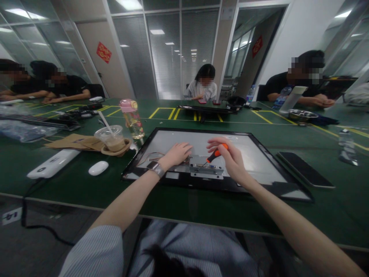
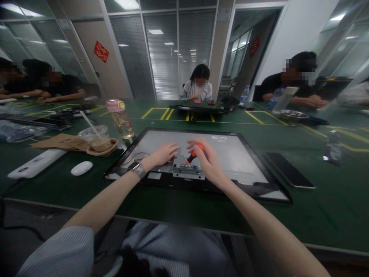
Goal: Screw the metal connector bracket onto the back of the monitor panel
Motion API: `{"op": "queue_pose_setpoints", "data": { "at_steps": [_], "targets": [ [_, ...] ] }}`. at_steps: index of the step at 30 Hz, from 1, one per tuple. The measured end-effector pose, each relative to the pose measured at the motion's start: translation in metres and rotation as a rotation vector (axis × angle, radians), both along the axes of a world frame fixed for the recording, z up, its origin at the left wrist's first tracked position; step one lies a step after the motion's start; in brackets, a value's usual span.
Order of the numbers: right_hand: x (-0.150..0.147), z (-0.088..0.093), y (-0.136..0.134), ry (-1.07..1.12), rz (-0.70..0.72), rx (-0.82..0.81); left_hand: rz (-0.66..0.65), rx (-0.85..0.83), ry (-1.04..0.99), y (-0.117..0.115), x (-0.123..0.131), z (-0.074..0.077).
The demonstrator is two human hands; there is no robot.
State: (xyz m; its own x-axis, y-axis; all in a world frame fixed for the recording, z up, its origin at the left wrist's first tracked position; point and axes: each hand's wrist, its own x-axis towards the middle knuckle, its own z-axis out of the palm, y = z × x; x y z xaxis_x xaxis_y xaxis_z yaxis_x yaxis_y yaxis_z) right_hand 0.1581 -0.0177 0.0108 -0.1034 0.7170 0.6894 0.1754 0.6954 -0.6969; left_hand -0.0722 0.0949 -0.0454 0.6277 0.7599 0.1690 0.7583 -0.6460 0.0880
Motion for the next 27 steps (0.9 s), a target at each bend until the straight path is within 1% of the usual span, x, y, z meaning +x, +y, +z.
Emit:
{"op": "queue_pose_setpoints", "data": {
  "at_steps": [6,11,14,19,27],
  "targets": [
    [-0.0036,-0.0071,0.0015,0.020,0.080,-0.002,-0.014,0.006,0.002,-0.0025,0.0010,0.0023],
    [-0.0008,-0.0082,0.0023,-0.034,0.133,-0.068,-0.010,-0.003,0.022,-0.0038,0.0015,0.0043],
    [0.0005,-0.0084,0.0025,-0.062,0.133,-0.104,-0.017,-0.009,0.023,-0.0026,0.0008,0.0038],
    [-0.0012,-0.0095,0.0039,-0.098,0.018,-0.117,-0.014,0.003,0.010,-0.0007,-0.0004,0.0014],
    [-0.0026,-0.0053,-0.0007,0.031,-0.171,-0.028,-0.004,-0.006,0.029,-0.0015,0.0001,0.0014]
  ]
}}
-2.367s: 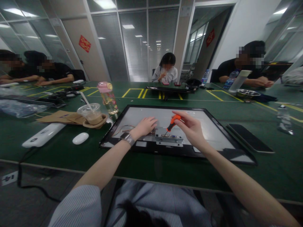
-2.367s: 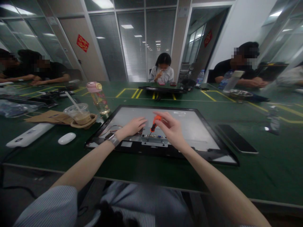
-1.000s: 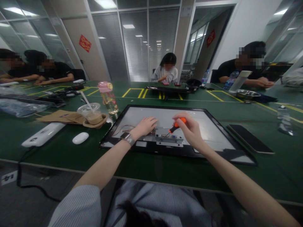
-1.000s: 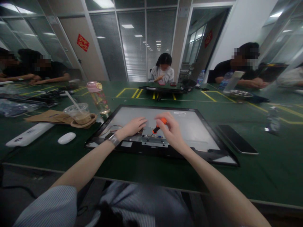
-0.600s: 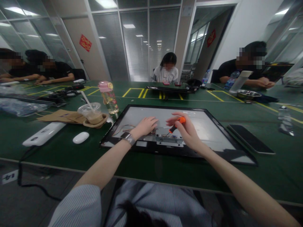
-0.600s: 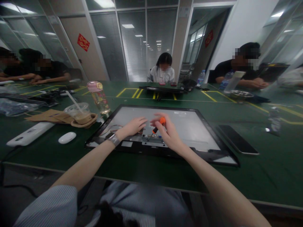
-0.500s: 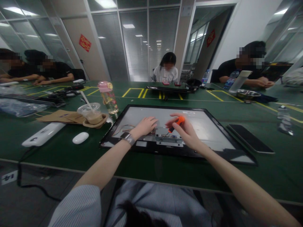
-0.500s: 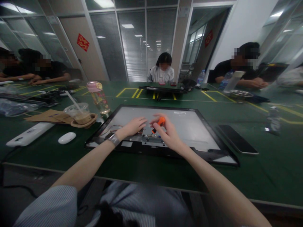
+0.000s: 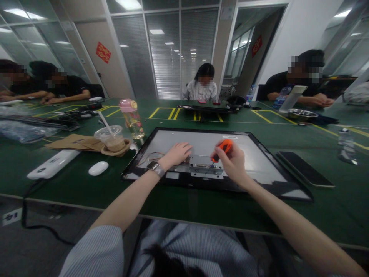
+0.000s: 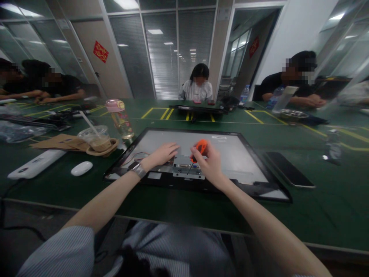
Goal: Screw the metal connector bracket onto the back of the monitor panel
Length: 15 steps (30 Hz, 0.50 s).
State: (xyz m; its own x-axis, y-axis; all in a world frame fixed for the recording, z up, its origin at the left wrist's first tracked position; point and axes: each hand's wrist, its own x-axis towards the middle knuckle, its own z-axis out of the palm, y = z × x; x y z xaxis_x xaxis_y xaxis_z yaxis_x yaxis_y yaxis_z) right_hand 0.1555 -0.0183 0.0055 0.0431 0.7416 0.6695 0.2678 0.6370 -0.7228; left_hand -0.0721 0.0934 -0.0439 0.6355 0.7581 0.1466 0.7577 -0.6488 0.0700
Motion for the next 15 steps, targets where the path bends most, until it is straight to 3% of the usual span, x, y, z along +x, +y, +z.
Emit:
{"op": "queue_pose_setpoints", "data": {
  "at_steps": [6,15],
  "targets": [
    [0.0015,-0.0012,0.0000,-0.007,-0.160,0.053,-0.019,0.008,0.026,0.0025,-0.0008,-0.0015],
    [0.0029,-0.0047,0.0039,-0.022,-0.210,0.075,-0.012,-0.008,0.006,0.0022,-0.0010,-0.0013]
  ]
}}
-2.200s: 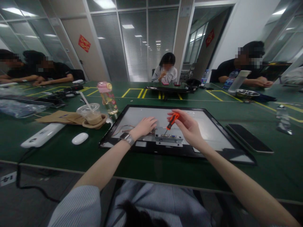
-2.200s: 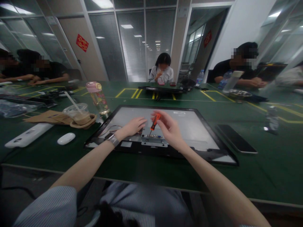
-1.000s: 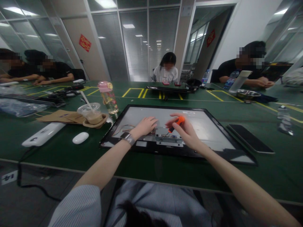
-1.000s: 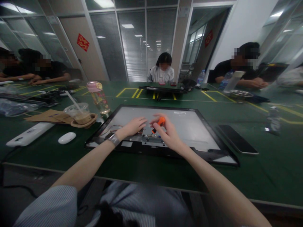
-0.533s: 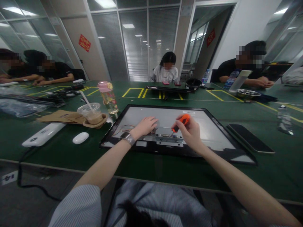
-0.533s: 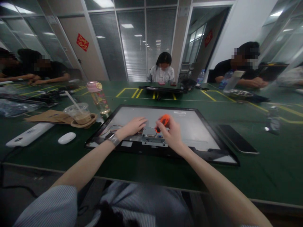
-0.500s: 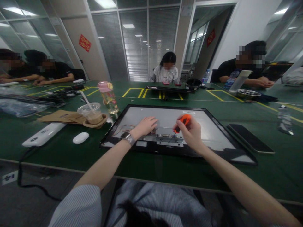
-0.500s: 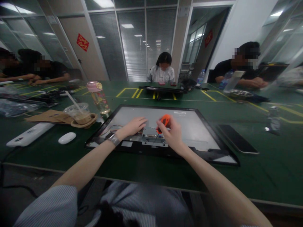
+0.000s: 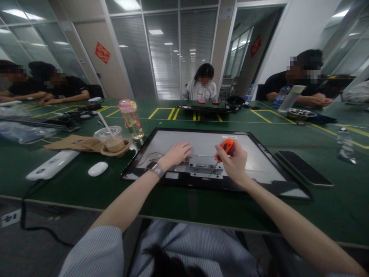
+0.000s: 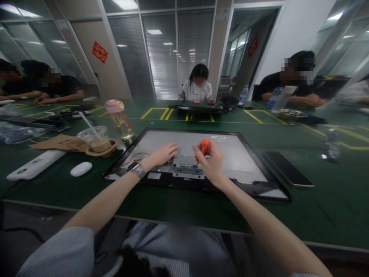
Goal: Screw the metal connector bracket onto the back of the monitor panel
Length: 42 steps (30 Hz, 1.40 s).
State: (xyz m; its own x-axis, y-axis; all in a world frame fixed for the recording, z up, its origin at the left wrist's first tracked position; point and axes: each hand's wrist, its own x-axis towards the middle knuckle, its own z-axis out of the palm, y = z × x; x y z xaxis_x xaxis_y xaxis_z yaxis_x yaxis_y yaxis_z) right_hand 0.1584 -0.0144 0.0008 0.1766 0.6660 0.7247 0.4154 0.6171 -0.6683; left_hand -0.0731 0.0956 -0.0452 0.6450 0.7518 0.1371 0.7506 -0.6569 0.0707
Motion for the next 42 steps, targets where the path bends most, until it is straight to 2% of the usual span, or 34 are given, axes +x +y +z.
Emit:
{"op": "queue_pose_setpoints", "data": {
  "at_steps": [5,16,32,42],
  "targets": [
    [0.001,-0.001,0.001,-0.003,-0.025,0.022,0.000,0.018,0.005,0.000,0.000,-0.001],
    [0.003,-0.003,0.007,-0.049,-0.178,0.088,-0.013,0.005,-0.013,0.005,-0.002,-0.004],
    [0.003,-0.007,0.006,-0.049,-0.156,0.121,0.013,-0.004,0.004,-0.001,0.000,0.001],
    [0.004,-0.017,0.009,-0.059,-0.151,0.188,0.009,0.003,0.037,-0.002,0.002,0.003]
  ]
}}
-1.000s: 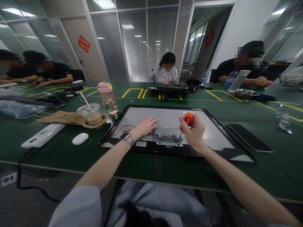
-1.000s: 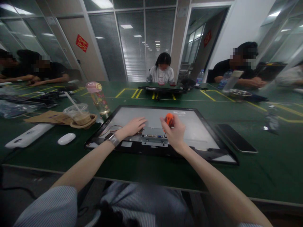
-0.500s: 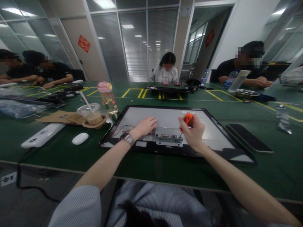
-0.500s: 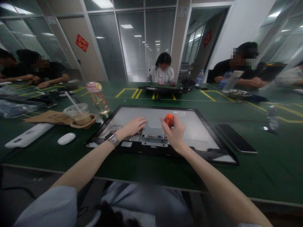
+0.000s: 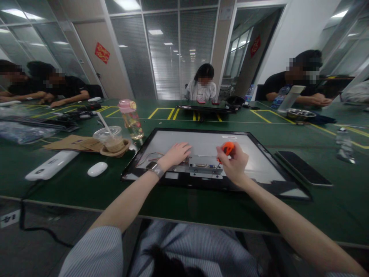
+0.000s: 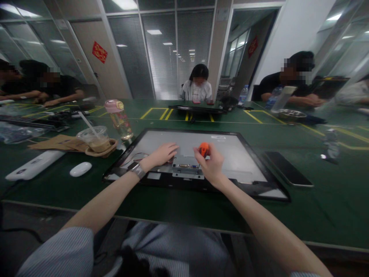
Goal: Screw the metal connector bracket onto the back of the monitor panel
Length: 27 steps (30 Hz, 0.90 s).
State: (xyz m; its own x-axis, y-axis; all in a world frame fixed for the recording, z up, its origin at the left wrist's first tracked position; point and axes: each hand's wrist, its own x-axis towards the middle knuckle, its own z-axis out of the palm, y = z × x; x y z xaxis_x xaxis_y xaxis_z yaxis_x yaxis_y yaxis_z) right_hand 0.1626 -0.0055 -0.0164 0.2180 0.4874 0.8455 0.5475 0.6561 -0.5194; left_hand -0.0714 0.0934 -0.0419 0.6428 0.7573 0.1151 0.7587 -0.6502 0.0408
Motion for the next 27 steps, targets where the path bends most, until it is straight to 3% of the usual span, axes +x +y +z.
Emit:
{"op": "queue_pose_setpoints", "data": {
  "at_steps": [13,19,27],
  "targets": [
    [0.002,0.005,0.006,-0.087,-0.007,0.094,0.006,0.006,-0.023,0.003,-0.002,-0.004],
    [0.007,-0.001,0.010,-0.224,-0.060,0.236,0.006,0.010,-0.028,0.005,-0.001,-0.005],
    [0.010,-0.006,0.006,-0.195,0.136,0.277,0.004,0.009,-0.009,0.003,-0.002,-0.005]
  ]
}}
